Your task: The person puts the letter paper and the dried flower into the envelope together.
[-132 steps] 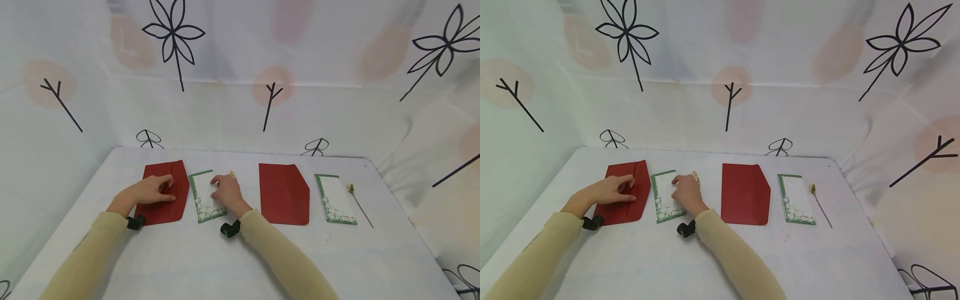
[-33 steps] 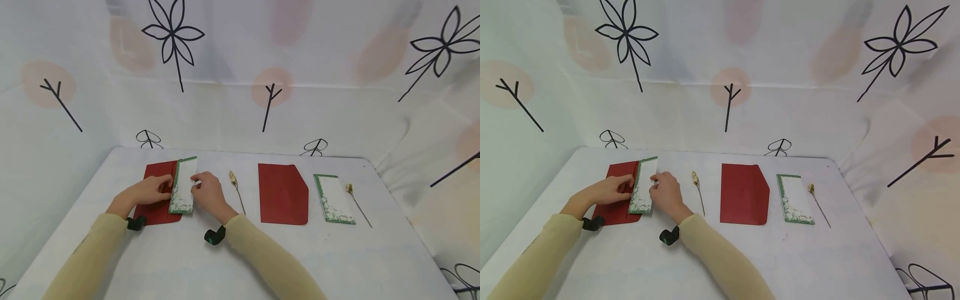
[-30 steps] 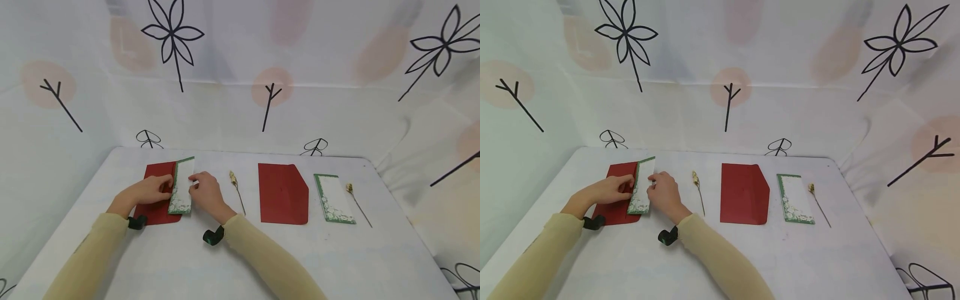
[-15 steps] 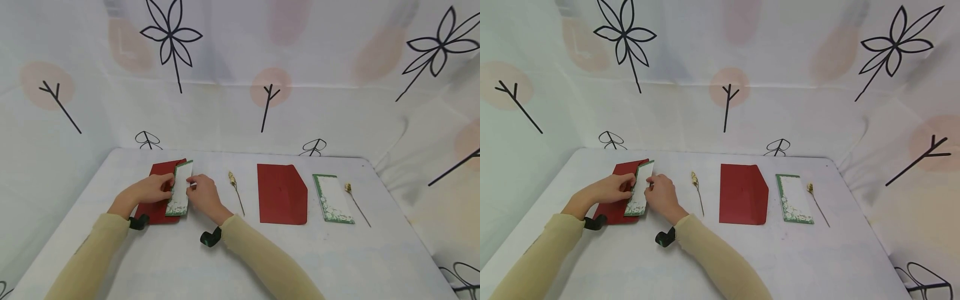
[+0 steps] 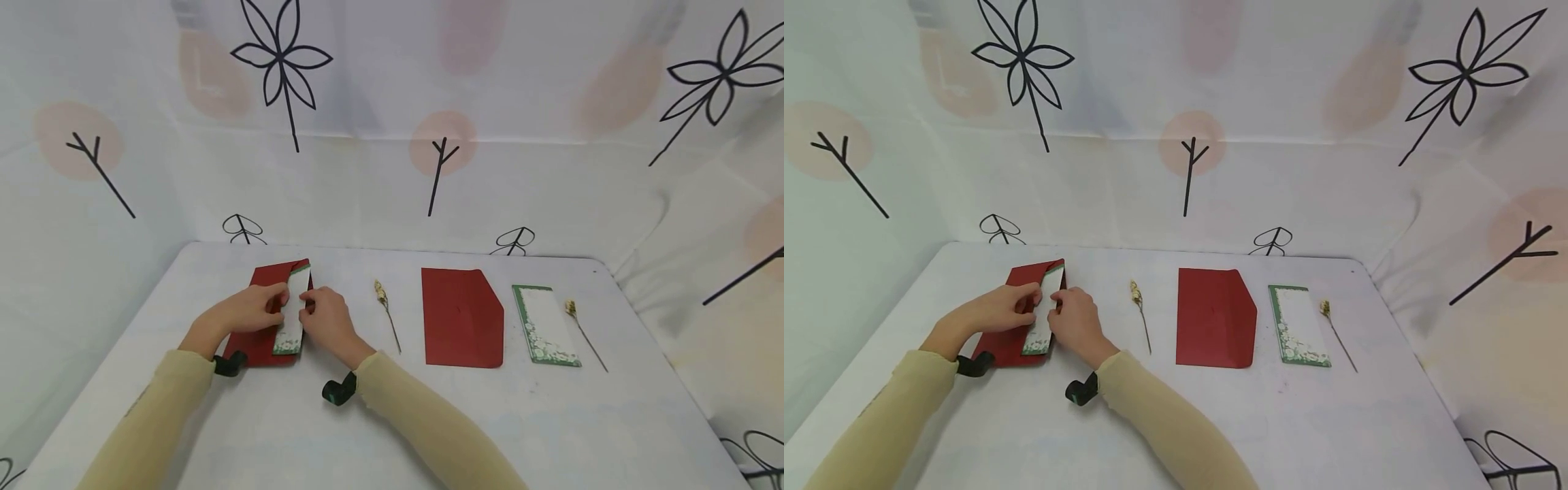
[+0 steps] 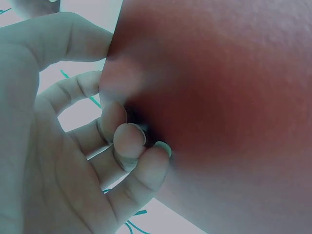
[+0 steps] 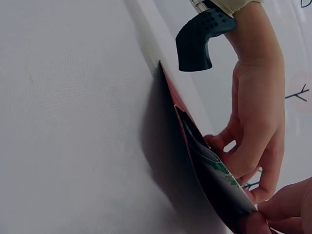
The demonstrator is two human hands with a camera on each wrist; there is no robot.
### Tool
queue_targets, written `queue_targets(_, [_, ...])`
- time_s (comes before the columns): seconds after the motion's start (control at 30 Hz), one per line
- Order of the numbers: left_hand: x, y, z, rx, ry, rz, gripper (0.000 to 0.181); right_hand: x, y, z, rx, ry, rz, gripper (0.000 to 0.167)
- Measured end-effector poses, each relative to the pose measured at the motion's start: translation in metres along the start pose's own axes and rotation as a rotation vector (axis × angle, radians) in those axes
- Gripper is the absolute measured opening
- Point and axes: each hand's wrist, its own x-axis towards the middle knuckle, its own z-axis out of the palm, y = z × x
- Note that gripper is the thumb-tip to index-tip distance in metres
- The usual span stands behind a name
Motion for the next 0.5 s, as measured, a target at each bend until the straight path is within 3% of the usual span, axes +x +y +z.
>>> queue_targets(0.33, [0.0, 0.003, 0.0, -0.012, -0.004, -0.007, 0.022, 0.004, 0.011, 0.007, 0.058, -0.038, 0.072, 0.024])
queue_targets(0.5, [0.001, 0.002, 0.004, -0.014, 0.001, -0.01, 0.021, 0.006, 0.023, 0.014, 0.092, -0.051, 0.068, 0.023])
